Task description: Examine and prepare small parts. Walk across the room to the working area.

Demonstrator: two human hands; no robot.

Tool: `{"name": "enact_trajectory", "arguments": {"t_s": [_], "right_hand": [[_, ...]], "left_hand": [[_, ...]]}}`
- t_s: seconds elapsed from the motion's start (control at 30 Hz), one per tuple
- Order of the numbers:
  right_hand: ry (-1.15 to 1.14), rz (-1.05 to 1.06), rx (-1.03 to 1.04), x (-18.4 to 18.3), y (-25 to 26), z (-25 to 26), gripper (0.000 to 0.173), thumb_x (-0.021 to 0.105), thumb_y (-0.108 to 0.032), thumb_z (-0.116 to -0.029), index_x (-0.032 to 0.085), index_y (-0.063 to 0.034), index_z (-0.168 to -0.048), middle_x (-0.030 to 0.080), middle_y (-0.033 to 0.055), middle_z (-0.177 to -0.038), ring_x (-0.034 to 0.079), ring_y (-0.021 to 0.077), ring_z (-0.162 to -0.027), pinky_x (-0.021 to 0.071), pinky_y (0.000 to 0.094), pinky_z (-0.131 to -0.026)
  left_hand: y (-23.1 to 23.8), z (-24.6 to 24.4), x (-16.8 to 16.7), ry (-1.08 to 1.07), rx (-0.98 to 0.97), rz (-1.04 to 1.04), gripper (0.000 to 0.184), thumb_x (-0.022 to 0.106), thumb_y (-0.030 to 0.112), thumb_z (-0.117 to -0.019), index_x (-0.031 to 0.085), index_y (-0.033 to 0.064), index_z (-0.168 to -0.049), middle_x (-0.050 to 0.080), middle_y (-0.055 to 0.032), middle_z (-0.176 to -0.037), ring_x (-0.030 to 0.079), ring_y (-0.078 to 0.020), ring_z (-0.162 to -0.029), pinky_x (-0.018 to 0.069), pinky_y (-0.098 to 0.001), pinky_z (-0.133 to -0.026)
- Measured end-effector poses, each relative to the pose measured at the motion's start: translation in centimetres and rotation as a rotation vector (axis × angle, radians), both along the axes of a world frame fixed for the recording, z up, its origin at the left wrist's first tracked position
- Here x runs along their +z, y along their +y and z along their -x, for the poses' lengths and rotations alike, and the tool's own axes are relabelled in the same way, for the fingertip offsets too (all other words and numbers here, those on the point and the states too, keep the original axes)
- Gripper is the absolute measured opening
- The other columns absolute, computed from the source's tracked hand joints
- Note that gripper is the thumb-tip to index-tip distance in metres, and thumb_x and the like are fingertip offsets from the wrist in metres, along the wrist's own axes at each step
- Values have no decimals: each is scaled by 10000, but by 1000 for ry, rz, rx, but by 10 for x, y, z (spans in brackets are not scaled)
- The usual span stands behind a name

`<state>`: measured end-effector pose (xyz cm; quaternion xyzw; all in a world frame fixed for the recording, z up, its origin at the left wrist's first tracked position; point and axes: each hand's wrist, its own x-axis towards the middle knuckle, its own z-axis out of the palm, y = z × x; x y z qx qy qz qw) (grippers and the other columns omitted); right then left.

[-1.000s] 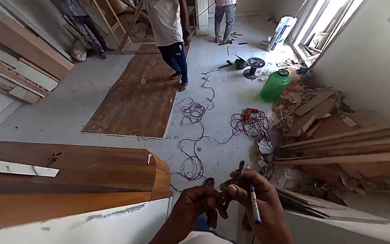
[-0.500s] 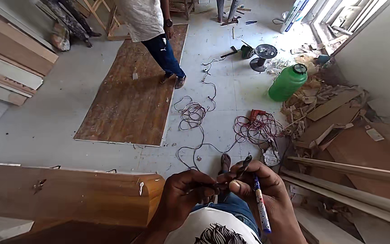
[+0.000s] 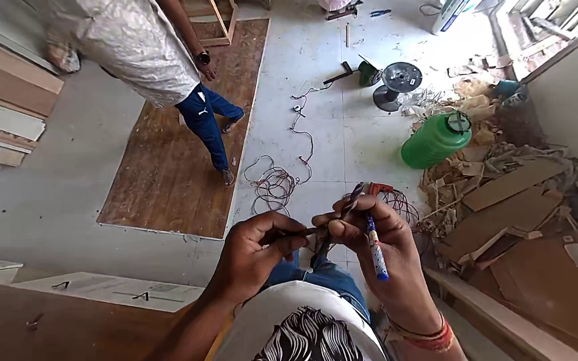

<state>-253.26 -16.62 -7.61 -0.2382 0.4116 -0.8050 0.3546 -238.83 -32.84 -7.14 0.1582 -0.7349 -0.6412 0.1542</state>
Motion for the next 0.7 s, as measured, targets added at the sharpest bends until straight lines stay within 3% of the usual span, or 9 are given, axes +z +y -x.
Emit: {"name": "enact_trajectory", "arguments": {"t_s": [0.13,0.27,0.47,0.7], "right_hand": [[21,-51,-56,-10,-37,66,207,723,-109,-951,685,-76,-1151,740,148,-990,744,212,-896,634,337,-794],[-41,-15,-90,-35,-77,134,186,713,-30,-936,671,10,-1113,742,183,-1012,750,259,-922,641,390,-825],[-139,1,-90,-69,-157,266,198,706,-16,-935,663,15,-1125,739,209,-1008,752,265,-900,638,394,-800],[-194,-52,-103,-45,-253,425,178,702,-31,-937,660,9,-1106,733,212,-1039,747,278,-936,634,407,-826]], "left_hand": [[-37,72,-13,-4,8,-55,146,736,197,-945,740,99,-1053,750,-97,-910,699,-137,-681,596,-237,-602],[-80,145,-34,-16,-35,-106,157,726,181,-952,730,74,-1067,758,-71,-951,706,-111,-715,596,-233,-610],[-157,281,-72,21,-89,-271,163,716,131,-952,688,60,-1097,750,-77,-945,696,-104,-683,581,-225,-575],[-269,452,-49,-33,-174,-239,139,708,134,-958,680,68,-1078,741,-21,-940,696,-81,-730,593,-229,-639]]}}
